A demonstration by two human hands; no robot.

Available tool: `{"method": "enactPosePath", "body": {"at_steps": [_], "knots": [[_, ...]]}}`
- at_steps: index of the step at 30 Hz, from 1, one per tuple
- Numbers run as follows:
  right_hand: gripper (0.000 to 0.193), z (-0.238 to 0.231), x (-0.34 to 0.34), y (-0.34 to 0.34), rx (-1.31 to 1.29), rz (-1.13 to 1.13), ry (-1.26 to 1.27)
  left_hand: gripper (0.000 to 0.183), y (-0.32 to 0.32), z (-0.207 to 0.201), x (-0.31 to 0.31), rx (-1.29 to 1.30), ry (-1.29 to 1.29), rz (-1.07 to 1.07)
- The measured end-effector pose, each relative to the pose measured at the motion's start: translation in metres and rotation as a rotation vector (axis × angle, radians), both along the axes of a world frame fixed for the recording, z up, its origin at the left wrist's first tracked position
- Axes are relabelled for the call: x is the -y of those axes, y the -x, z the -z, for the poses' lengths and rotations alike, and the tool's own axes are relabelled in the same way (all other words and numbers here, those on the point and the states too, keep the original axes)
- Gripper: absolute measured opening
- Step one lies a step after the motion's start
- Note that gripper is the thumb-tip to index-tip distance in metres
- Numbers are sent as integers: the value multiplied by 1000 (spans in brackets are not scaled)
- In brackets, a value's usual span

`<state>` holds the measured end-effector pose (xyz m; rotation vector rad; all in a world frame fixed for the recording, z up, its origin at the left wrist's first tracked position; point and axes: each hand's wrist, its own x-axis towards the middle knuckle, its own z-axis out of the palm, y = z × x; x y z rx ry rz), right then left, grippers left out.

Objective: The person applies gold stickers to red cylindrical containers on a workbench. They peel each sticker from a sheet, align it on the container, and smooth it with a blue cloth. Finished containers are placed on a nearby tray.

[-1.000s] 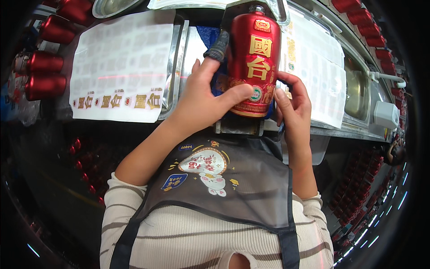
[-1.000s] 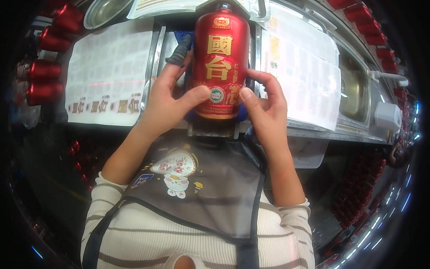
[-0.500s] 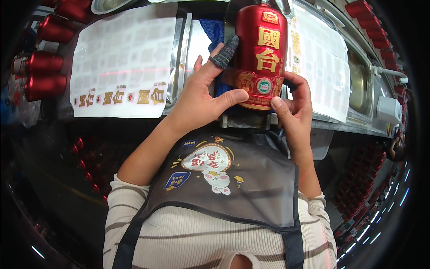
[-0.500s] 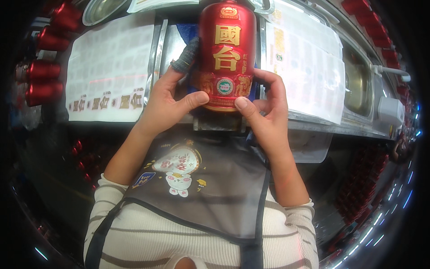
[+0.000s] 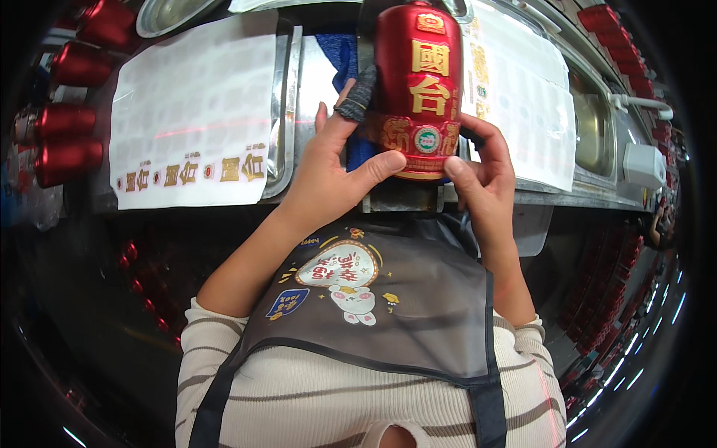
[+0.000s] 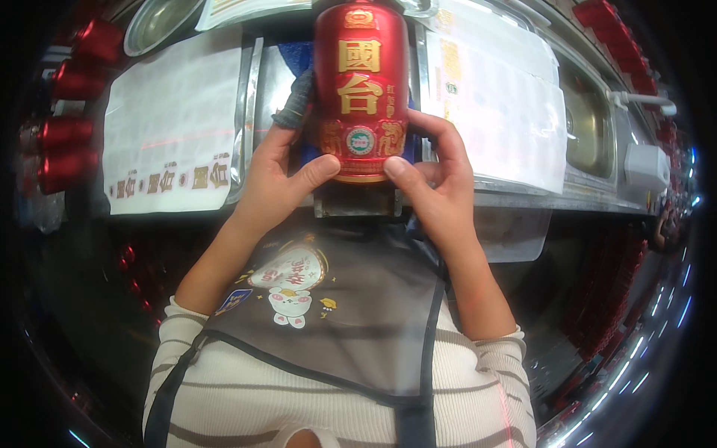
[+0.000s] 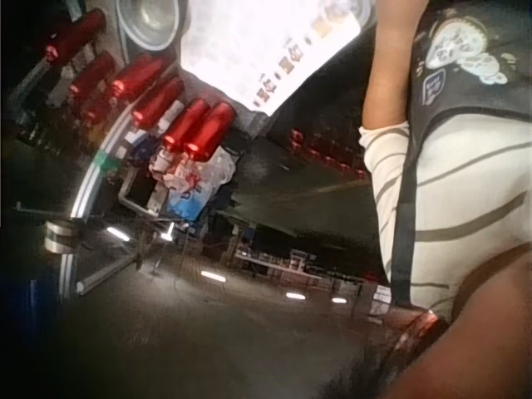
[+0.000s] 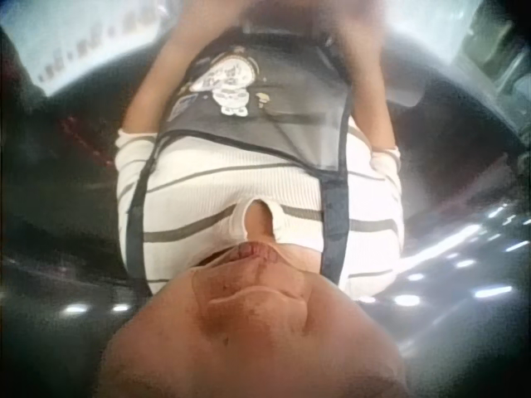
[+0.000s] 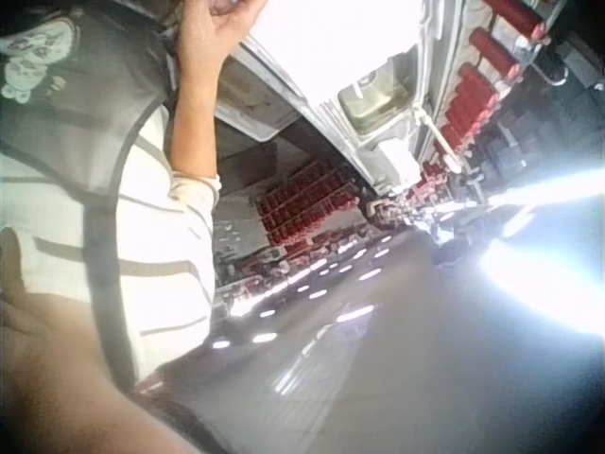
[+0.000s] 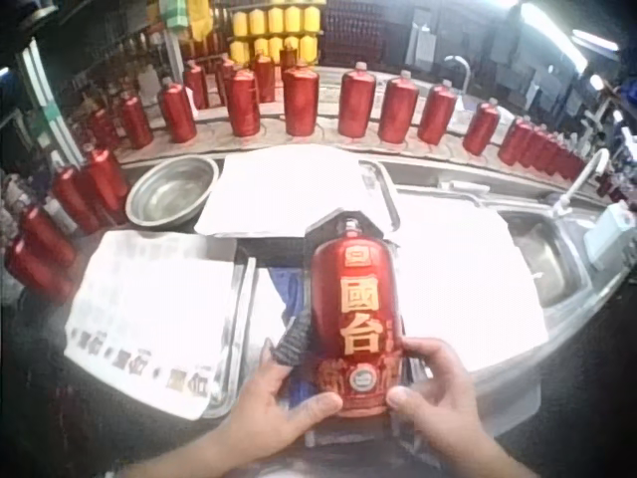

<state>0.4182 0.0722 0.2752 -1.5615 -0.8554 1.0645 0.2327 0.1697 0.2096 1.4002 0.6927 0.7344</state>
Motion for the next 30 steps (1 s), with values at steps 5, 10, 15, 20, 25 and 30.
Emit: {"method": "enactPosePath", "body": {"at_steps": [5, 10, 15, 20, 25, 30], "knots": [[49, -1, -1, 0, -78, 5, -30, 77, 4, -3, -4, 7, 38, 24], [47, 4, 3, -10, -179, 1, 24, 68, 2, -4, -2, 133, 82, -25], [53, 10, 0, 5, -31, 19, -13, 68, 1, -3, -3, 118, 60, -20], [50, 9, -2, 5, -73, 89, -24, 70, 2, -3, -3, 64, 24, -23], [23, 5, -2, -49, -382, 430, -87, 67, 1, -10, -5, 79, 3, -63], [30, -10, 6, -38, -292, 435, -25, 51, -16, -24, 0, 11, -51, -136]]}}
